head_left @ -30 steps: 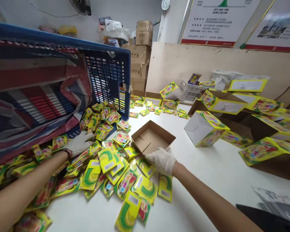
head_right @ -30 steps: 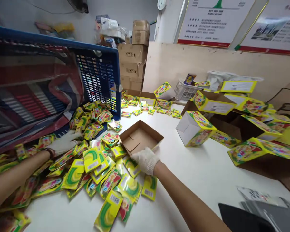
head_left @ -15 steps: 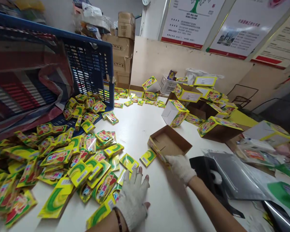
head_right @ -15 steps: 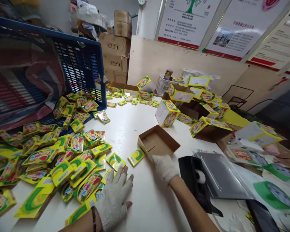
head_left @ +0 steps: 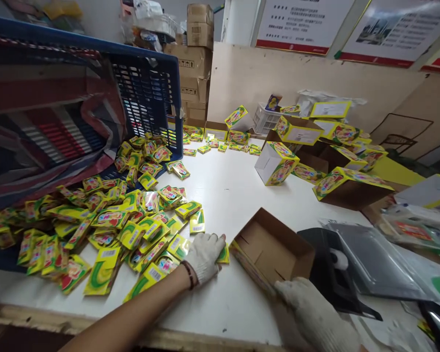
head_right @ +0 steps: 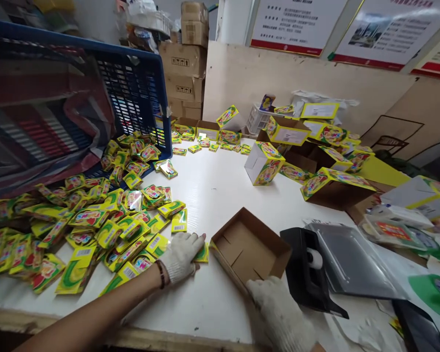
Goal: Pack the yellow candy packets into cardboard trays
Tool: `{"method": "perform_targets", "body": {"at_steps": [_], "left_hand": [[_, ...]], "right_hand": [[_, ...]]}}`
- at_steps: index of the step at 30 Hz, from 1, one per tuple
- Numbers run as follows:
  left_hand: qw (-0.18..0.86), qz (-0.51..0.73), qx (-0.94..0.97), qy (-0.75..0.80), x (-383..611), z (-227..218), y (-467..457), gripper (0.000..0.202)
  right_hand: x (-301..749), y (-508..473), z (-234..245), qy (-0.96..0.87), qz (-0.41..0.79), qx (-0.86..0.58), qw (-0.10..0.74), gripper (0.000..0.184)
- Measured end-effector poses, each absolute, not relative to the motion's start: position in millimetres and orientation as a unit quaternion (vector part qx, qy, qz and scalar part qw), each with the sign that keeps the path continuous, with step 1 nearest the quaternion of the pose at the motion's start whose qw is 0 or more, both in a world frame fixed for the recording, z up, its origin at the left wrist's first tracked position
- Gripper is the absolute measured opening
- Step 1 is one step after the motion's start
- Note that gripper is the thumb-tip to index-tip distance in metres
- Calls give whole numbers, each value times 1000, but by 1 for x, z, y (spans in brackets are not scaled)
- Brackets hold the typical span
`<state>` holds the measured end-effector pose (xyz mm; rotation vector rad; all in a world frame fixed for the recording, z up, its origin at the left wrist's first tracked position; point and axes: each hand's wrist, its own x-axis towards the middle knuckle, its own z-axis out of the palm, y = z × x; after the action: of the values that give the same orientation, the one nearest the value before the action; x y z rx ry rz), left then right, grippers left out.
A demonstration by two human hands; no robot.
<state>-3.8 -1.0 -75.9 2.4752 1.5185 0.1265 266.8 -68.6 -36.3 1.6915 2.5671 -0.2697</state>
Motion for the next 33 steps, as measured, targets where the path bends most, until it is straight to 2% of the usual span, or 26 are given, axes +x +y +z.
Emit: {"method": "perform_targets", "body": {"at_steps": [2, 4, 7, 9, 11, 13, 16, 18, 20, 23, 25, 27, 29, 31, 33], "left_hand": [[165, 59, 824, 539, 1, -77, -6, 64], [266, 176, 769, 554, -2, -75, -23, 60], [493, 340, 638, 484, -8, -70, -61, 52], [569, 372, 600, 422, -10, -67, -82, 45], [522, 369, 631, 439, -14, -65, -89, 42], [394, 321, 689, 517, -23, -61, -82, 44], [182, 149, 727, 645, -37, -55, -53, 32], [100, 23, 713, 693, -41, -52, -33, 42], [96, -54, 698, 708, -40, -47, -16, 49], [140, -72, 693, 703, -36, -37, -5, 29], [148, -62, 693, 702, -35, -30, -9, 30], [177, -2, 707, 685, -34, -27, -23, 33], [251, 127, 724, 630, -31, -32, -45, 30], [317, 258, 717, 564, -27, -45, -71, 30], [308, 332, 695, 558, -29, -58, -91, 33]], "right_hand": [[274, -78, -36, 831, -109, 542, -63, 23], [270, -86, -42, 806, -168, 548, -145, 23], [236, -95, -64, 717, -327, 579, -209, 31], [200, -97, -80, 653, -425, 580, -239, 39], [168, -96, -91, 619, -485, 563, -253, 39], [148, -92, -92, 597, -507, 569, -251, 43], [145, -85, -80, 576, -486, 612, -240, 48], [152, -81, -72, 584, -461, 629, -226, 46], [159, -79, -68, 605, -447, 626, -208, 45], [166, -81, -73, 638, -410, 627, -176, 40], [168, -82, -78, 675, -363, 618, -175, 35], [168, -81, -80, 722, -313, 582, -206, 28], [169, -79, -76, 766, -285, 531, -226, 23], [168, -77, -66, 801, -292, 483, -201, 24], [167, -78, -56, 833, -300, 438, -157, 30]]}}
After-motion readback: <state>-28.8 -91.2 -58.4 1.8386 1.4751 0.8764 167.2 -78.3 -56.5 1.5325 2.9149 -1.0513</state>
